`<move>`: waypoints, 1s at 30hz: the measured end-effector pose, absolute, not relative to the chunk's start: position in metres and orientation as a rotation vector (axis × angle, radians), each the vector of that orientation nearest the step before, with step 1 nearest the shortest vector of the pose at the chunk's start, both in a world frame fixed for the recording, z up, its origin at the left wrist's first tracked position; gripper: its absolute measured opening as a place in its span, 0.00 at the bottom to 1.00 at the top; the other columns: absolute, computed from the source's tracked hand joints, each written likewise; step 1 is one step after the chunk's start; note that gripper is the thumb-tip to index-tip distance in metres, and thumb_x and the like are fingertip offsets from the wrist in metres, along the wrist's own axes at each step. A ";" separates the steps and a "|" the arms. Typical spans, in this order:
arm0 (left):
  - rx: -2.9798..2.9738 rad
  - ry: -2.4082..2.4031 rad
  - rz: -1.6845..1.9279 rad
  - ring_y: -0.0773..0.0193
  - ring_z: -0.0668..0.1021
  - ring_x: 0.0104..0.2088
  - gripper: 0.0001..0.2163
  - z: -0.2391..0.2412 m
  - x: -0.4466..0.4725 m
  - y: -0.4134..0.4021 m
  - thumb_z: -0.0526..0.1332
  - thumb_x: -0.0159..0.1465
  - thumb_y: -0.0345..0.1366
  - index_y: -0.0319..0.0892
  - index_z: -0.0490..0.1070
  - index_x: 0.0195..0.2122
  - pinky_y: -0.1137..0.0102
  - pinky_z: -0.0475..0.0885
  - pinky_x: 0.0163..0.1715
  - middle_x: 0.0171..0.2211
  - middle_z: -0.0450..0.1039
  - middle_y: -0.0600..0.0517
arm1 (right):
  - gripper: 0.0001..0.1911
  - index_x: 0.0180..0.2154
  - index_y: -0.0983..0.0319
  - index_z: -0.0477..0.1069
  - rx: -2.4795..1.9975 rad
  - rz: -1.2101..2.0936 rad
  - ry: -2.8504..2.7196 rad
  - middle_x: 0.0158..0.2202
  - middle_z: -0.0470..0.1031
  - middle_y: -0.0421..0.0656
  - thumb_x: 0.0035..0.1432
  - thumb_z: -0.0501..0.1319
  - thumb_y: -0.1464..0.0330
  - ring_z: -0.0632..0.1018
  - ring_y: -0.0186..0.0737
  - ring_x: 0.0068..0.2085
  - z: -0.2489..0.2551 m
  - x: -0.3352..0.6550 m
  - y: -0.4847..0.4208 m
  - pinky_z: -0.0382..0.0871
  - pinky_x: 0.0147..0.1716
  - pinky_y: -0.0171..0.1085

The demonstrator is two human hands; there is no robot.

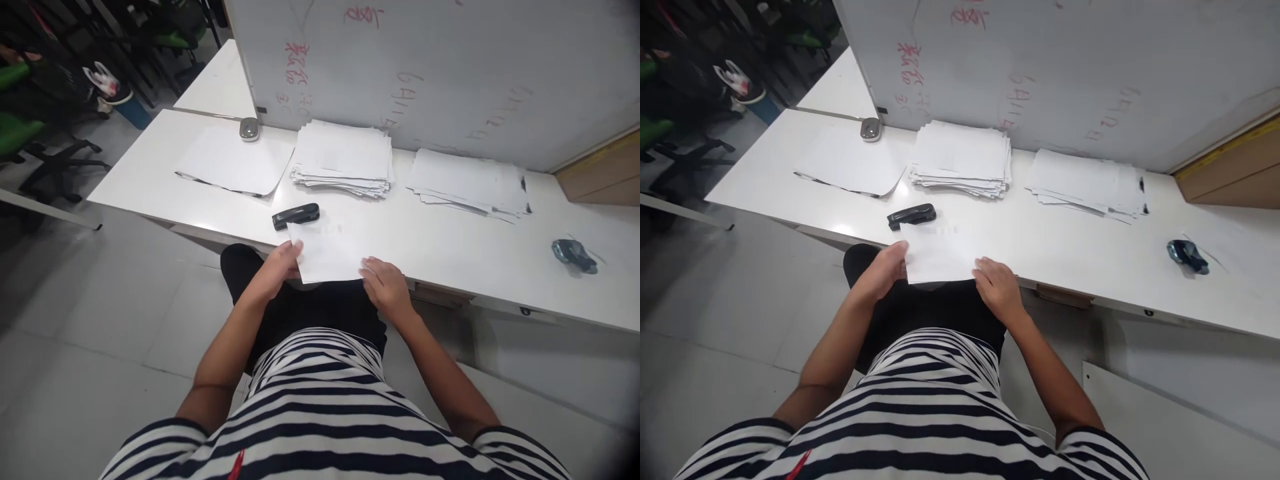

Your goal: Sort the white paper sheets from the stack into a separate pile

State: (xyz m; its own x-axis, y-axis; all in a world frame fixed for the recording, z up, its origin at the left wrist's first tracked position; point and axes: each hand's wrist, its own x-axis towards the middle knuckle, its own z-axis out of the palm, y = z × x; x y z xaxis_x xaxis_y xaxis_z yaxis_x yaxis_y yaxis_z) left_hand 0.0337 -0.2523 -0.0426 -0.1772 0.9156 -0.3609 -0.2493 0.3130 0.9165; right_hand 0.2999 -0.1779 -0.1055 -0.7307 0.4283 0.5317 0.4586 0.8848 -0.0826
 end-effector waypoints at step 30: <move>1.413 1.631 1.414 0.60 0.76 0.47 0.17 -0.073 0.070 -0.207 0.58 0.64 0.46 0.44 0.69 0.50 0.65 0.71 0.47 0.46 0.75 0.47 | 0.16 0.37 0.61 0.69 -1.290 0.893 -1.336 0.31 0.72 0.39 0.55 0.63 0.56 0.73 0.35 0.32 -0.093 0.297 -0.160 0.68 0.37 0.37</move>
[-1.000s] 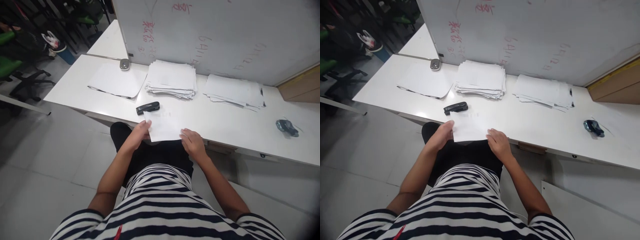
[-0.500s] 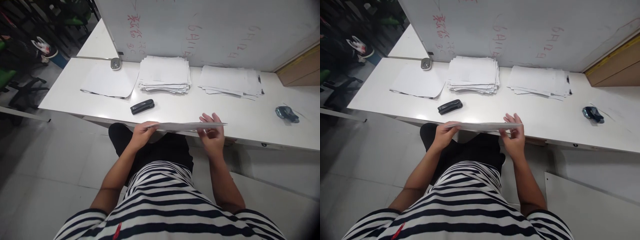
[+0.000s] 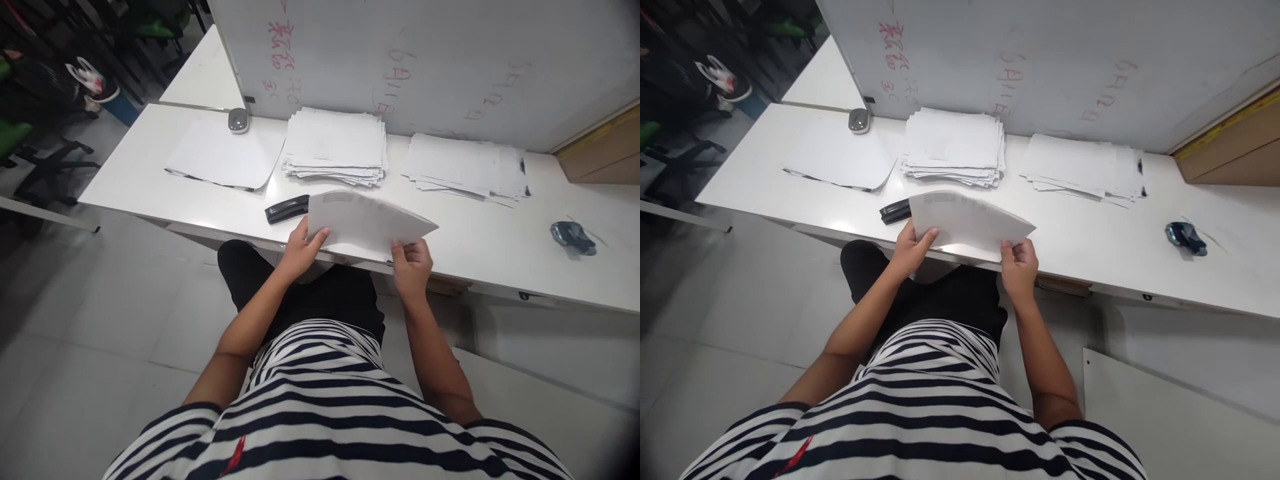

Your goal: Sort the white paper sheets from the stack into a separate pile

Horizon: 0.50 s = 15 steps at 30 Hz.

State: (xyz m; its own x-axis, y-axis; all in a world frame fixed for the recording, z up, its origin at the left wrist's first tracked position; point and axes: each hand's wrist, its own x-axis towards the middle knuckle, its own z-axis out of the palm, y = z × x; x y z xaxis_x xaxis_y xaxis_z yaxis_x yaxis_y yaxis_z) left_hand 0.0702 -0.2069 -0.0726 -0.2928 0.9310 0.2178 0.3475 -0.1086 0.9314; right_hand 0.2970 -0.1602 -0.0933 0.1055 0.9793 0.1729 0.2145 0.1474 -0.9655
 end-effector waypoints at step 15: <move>1.800 2.315 0.784 0.44 0.69 0.53 0.19 -0.061 0.003 -0.171 0.61 0.61 0.46 0.42 0.68 0.50 0.54 0.63 0.49 0.48 0.71 0.41 | 0.14 0.29 0.61 0.70 -1.373 1.252 -1.106 0.23 0.69 0.35 0.50 0.67 0.58 0.68 0.33 0.24 -0.084 0.329 -0.177 0.67 0.27 0.34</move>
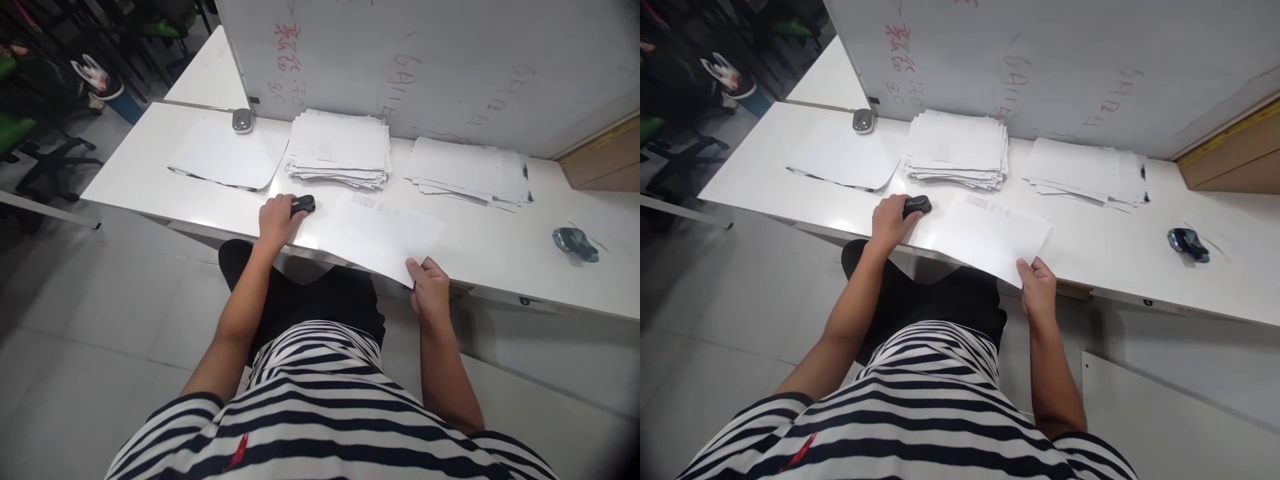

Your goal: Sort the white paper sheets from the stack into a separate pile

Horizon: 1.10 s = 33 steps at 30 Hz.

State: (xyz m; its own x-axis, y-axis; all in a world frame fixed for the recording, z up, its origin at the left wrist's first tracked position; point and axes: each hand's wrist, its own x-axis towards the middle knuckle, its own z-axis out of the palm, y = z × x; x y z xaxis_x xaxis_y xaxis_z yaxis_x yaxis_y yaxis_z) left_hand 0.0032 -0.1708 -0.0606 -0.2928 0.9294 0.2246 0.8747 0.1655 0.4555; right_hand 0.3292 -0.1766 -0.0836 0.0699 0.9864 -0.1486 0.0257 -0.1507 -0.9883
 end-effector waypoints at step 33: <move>1.888 1.873 0.928 0.55 0.70 0.54 0.16 -0.023 0.014 -0.158 0.49 0.68 0.47 0.45 0.67 0.49 0.51 0.47 0.63 0.49 0.72 0.49 | 0.22 0.42 0.62 0.76 -1.295 1.645 -1.140 0.35 0.80 0.43 0.50 0.67 0.55 0.77 0.39 0.28 -0.096 0.283 -0.183 0.72 0.30 0.39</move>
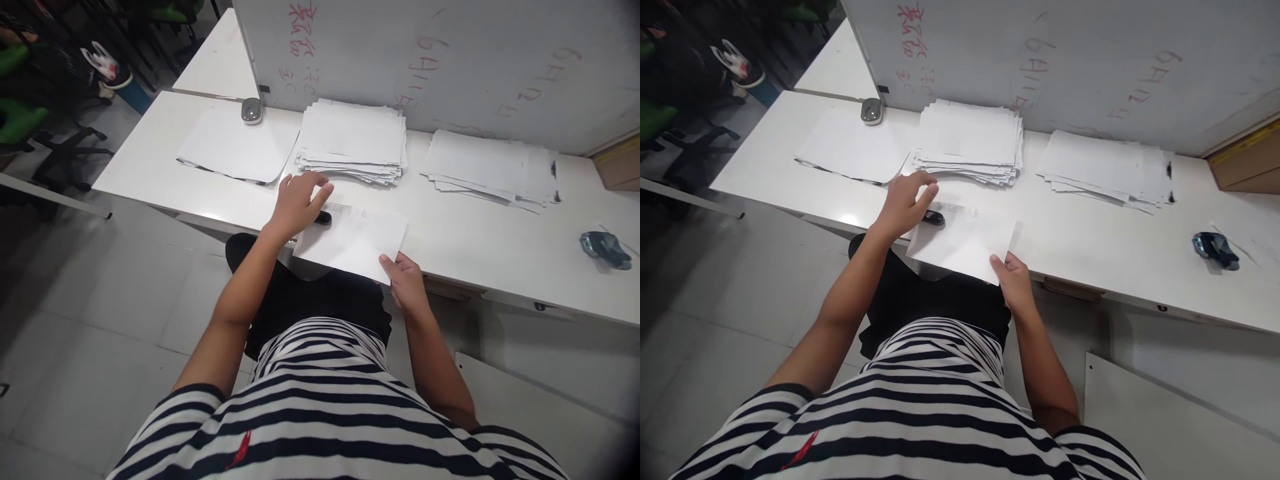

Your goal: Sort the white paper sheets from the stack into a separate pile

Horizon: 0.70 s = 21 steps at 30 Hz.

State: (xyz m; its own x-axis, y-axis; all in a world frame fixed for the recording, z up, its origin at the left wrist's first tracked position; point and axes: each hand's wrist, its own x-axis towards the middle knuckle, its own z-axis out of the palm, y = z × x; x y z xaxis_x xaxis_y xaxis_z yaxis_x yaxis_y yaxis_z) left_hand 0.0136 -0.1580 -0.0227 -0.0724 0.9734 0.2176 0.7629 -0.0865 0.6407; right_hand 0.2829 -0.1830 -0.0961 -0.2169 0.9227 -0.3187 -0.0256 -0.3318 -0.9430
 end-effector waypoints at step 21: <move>1.893 1.933 1.011 0.55 0.74 0.49 0.19 -0.054 -0.027 -0.181 0.57 0.63 0.51 0.44 0.73 0.46 0.61 0.64 0.52 0.45 0.76 0.47 | 0.25 0.44 0.61 0.75 -1.278 1.698 -1.133 0.38 0.81 0.44 0.48 0.68 0.53 0.79 0.42 0.34 -0.095 0.283 -0.188 0.74 0.35 0.41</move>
